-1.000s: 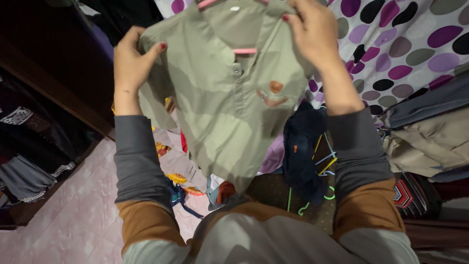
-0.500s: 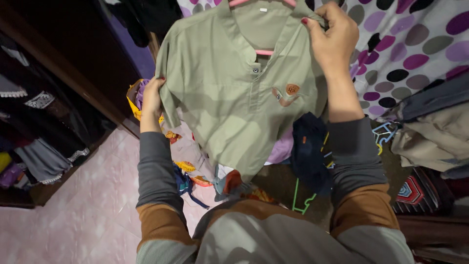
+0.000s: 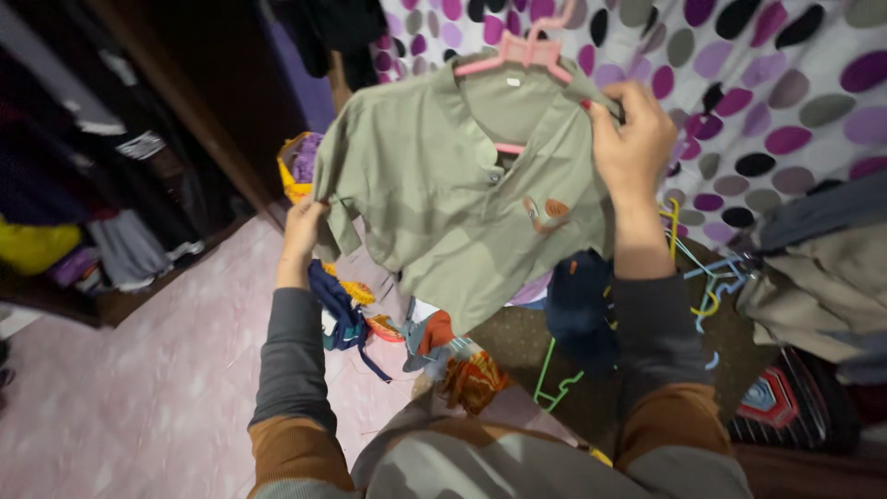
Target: The person picks up shirts from a pile, places each on a hanger, and hangs them in a closet. They handle a dark blue shirt, a light green shirt, a navy shirt, a purple shirt, and a light blue shirt, placing each on a hanger and hanging it in the closet.
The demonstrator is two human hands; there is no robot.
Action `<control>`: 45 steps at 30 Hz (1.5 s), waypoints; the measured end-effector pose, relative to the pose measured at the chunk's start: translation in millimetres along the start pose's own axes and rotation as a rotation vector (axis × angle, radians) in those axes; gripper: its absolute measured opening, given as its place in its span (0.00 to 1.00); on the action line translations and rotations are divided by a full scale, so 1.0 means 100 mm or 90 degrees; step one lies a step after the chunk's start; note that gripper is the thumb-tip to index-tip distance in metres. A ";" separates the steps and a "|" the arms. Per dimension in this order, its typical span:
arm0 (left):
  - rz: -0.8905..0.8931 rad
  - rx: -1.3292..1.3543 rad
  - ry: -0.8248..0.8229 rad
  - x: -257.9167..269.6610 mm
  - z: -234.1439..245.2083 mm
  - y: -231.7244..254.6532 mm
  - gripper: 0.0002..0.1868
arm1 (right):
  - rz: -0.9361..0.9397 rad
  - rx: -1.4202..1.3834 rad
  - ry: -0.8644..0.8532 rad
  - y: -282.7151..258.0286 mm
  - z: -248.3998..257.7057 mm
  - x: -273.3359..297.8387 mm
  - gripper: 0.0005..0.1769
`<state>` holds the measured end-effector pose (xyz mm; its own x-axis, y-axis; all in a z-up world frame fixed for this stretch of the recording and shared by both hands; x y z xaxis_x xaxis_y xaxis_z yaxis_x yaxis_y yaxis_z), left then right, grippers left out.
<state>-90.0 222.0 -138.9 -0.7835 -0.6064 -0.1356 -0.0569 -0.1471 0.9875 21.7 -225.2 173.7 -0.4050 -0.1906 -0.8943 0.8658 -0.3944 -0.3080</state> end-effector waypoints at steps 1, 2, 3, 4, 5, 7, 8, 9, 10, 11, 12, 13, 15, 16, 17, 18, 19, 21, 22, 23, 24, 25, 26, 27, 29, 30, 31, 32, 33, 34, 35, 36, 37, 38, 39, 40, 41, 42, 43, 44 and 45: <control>-0.004 0.014 0.012 0.09 0.07 -0.02 0.08 | 0.000 -0.017 -0.001 -0.04 0.00 0.03 0.06; -0.003 0.027 0.022 0.21 0.14 -0.05 0.08 | -0.003 -0.033 -0.004 -0.08 -0.03 0.07 0.06; -0.004 0.040 0.033 0.31 0.21 -0.06 0.08 | 0.002 -0.053 -0.007 -0.13 -0.07 0.10 0.07; -0.002 0.044 0.037 0.40 0.27 -0.07 0.09 | 0.005 -0.071 -0.011 -0.17 -0.10 0.13 0.07; 0.000 0.049 0.042 0.48 0.34 -0.07 0.09 | 0.007 -0.088 -0.014 -0.21 -0.15 0.14 0.08; 0.011 0.064 0.055 0.63 0.47 -0.07 0.10 | 0.000 -0.089 -0.031 -0.28 -0.27 0.14 0.07; 0.020 0.076 0.063 0.71 0.54 -0.08 0.11 | -0.003 -0.088 -0.039 -0.33 -0.32 0.15 0.07; 0.030 0.087 0.072 0.78 0.64 -0.09 0.11 | 0.007 -0.101 -0.045 -0.42 -0.38 0.15 0.07; 0.057 0.064 0.093 0.84 0.74 -0.11 0.10 | 0.018 -0.113 -0.049 -0.50 -0.44 0.15 0.07; 0.085 0.041 0.115 0.90 0.85 -0.14 0.10 | 0.029 -0.124 -0.053 -0.60 -0.51 0.15 0.07; 0.111 0.017 0.135 0.94 0.97 -0.16 0.11 | 0.031 -0.126 -0.057 -0.69 -0.59 0.14 0.07; 0.079 0.030 0.135 0.98 1.09 -0.12 0.10 | 0.034 -0.128 -0.061 -0.79 -0.67 0.13 0.07; 0.015 0.053 0.132 1.06 1.34 -0.06 0.10 | 0.047 -0.133 -0.063 -1.03 -0.88 0.12 0.07; 0.024 0.035 0.141 1.08 1.50 -0.08 0.10 | 0.057 -0.137 -0.061 -1.15 -0.99 0.12 0.08; 0.034 0.016 0.150 1.11 1.65 -0.11 0.10 | 0.066 -0.141 -0.059 -1.26 -1.11 0.12 0.08; 0.047 -0.004 0.160 1.17 1.84 -0.14 0.11 | 0.061 -0.142 -0.067 -1.37 -1.26 0.13 0.08; 0.058 -0.024 0.169 1.24 2.03 -0.18 0.11 | 0.057 -0.143 -0.074 -1.49 -1.41 0.13 0.08; 0.068 -0.069 0.189 1.29 2.45 -0.18 0.12 | 0.053 -0.154 -0.079 -1.74 -1.74 0.08 0.08; 0.063 -0.062 0.209 1.33 2.66 -0.19 0.13 | 0.051 -0.160 -0.088 -1.88 -1.93 0.08 0.09; 0.057 -0.054 0.229 1.36 2.88 -0.20 0.13 | 0.050 -0.166 -0.097 -2.03 -2.14 0.09 0.09; 0.055 -0.041 0.252 1.43 3.08 -0.24 0.14 | 0.044 -0.176 -0.101 -2.14 -2.33 0.10 0.09; 0.037 -0.040 0.270 1.49 3.27 -0.26 0.14 | 0.038 -0.186 -0.106 -2.26 -2.52 0.13 0.08; 0.020 -0.037 0.290 1.57 3.46 -0.28 0.15 | 0.034 -0.196 -0.114 -2.37 -2.70 0.16 0.08; 0.004 -0.034 0.311 1.64 3.64 -0.29 0.15 | 0.059 -0.214 -0.156 -2.51 -2.90 0.19 0.09; -0.015 -0.060 0.332 1.73 4.01 -0.25 0.15 | 0.107 -0.255 -0.236 -2.79 -3.30 0.22 0.13; -0.028 -0.074 0.341 1.76 4.18 -0.22 0.14 | 0.068 -0.240 -0.321 -2.87 -3.57 0.27 0.12; -0.004 -0.073 0.344 1.79 4.33 -0.23 0.14 | 0.031 -0.224 -0.408 -2.96 -3.85 0.35 0.11; 0.018 -0.070 0.345 1.80 4.44 -0.23 0.13 | -0.004 -0.203 -0.493 -3.03 -4.09 0.42 0.12; 0.041 -0.066 0.346 1.82 4.55 -0.23 0.13 | -0.007 -0.201 -0.499 -3.15 -4.26 0.48 0.11; 0.043 -0.039 0.339 1.79 4.63 -0.22 0.12 | -0.005 -0.197 -0.502 -3.26 -4.41 0.51 0.11; 0.045 -0.013 0.331 1.76 4.70 -0.21 0.12 | -0.004 -0.194 -0.506 -3.36 -4.55 0.52 0.11; 0.048 0.015 0.323 1.72 4.75 -0.19 0.11 | -0.025 -0.199 -0.502 -3.42 -4.68 0.51 0.11; 0.061 0.034 0.325 1.66 4.81 -0.18 0.11 | -0.047 -0.205 -0.498 -3.49 -4.83 0.51 0.12; 0.077 0.052 0.326 1.59 4.86 -0.18 0.11 | -0.073 -0.210 -0.496 -3.56 -4.98 0.51 0.12; 0.094 0.070 0.326 1.49 4.89 -0.18 0.11 | -0.072 -0.203 -0.491 -3.62 -5.14 0.48 0.12; 0.090 0.077 0.317 1.35 4.92 -0.15 0.11 | -0.075 -0.196 -0.485 -3.66 -5.30 0.46 0.12; 0.087 0.085 0.307 1.18 4.95 -0.14 0.11 | -0.078 -0.189 -0.478 -3.68 -5.47 0.44 0.12; 0.080 0.090 0.296 0.99 5.00 -0.12 0.11 | -0.072 -0.203 -0.469 -3.71 -5.66 0.41 0.12; 0.073 0.109 0.276 0.78 5.02 -0.12 0.11 | -0.065 -0.217 -0.460 -3.71 -5.87 0.39 0.11; 0.063 0.125 0.256 0.56 5.06 -0.12 0.11 | -0.059 -0.233 -0.448 -3.72 -6.10 0.38 0.11; 0.053 0.141 0.235 0.34 5.10 -0.12 0.12 | -0.080 -0.286 -0.457 -3.70 -6.36 0.40 0.11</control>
<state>-431.6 601.7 -114.5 -0.5194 -0.8538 -0.0350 -0.1666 0.0610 0.9841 -127.4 484.8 45.7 -0.4628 -0.7522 -0.4691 0.7750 -0.0863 -0.6261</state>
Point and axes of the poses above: each hand's wrist, its own x-axis away from the middle knuckle, its own z-axis out of the back of the hand, y = z × x, the point moved 7 cm from there along -x, towards the middle knuckle, and after that the axes turned 5 degrees about -x, right-handed, at the moved point
